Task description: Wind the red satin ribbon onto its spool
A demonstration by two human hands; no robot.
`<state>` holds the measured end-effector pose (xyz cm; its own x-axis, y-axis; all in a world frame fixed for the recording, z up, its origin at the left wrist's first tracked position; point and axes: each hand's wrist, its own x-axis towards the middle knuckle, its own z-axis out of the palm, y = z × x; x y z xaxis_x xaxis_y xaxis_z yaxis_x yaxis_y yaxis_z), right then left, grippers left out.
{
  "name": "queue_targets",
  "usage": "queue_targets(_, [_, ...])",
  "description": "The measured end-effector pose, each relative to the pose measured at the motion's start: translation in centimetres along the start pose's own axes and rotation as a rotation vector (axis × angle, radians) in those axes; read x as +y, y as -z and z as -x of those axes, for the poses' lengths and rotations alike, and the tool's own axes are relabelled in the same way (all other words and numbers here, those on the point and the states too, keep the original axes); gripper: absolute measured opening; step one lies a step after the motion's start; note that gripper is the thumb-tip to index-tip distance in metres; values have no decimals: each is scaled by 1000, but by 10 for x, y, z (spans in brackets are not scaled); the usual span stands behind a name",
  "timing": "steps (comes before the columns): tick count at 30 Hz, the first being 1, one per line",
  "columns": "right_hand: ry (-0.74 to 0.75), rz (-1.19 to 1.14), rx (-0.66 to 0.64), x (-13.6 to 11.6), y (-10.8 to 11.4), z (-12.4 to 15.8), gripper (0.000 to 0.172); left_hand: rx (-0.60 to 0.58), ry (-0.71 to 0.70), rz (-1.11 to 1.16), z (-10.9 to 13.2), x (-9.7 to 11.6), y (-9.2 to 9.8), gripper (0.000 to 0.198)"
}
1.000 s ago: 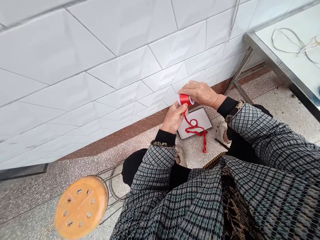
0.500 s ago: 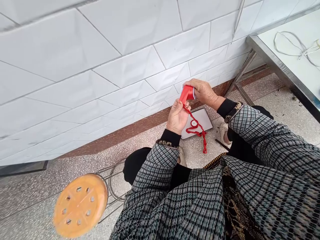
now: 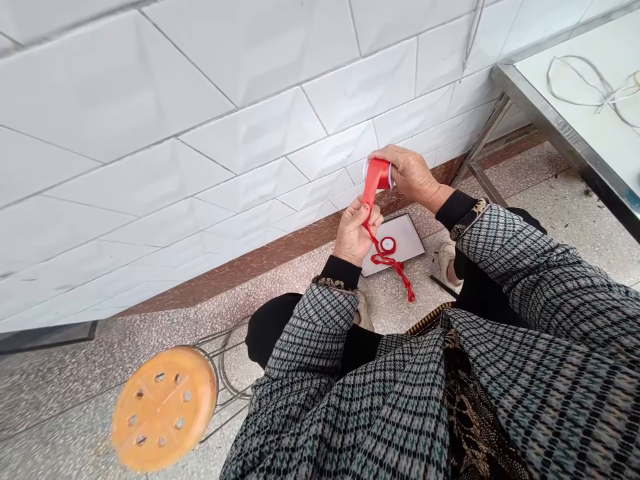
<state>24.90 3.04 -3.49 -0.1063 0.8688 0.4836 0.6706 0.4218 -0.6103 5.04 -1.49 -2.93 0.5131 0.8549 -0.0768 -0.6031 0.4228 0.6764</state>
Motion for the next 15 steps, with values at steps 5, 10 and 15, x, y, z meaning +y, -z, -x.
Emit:
queue_targets(5, [20, 47, 38, 3, 7, -3, 43, -69, -41, -28, 1, 1, 3, 43])
queue_targets(10, [17, 60, 56, 5, 10, -6, 41, -13, -60, 47, -2, 2, 8, 36])
queue_targets(15, [-19, 126, 41, -4, 18, -9, 50, 68, 19, -111, -3, 5, 7, 36])
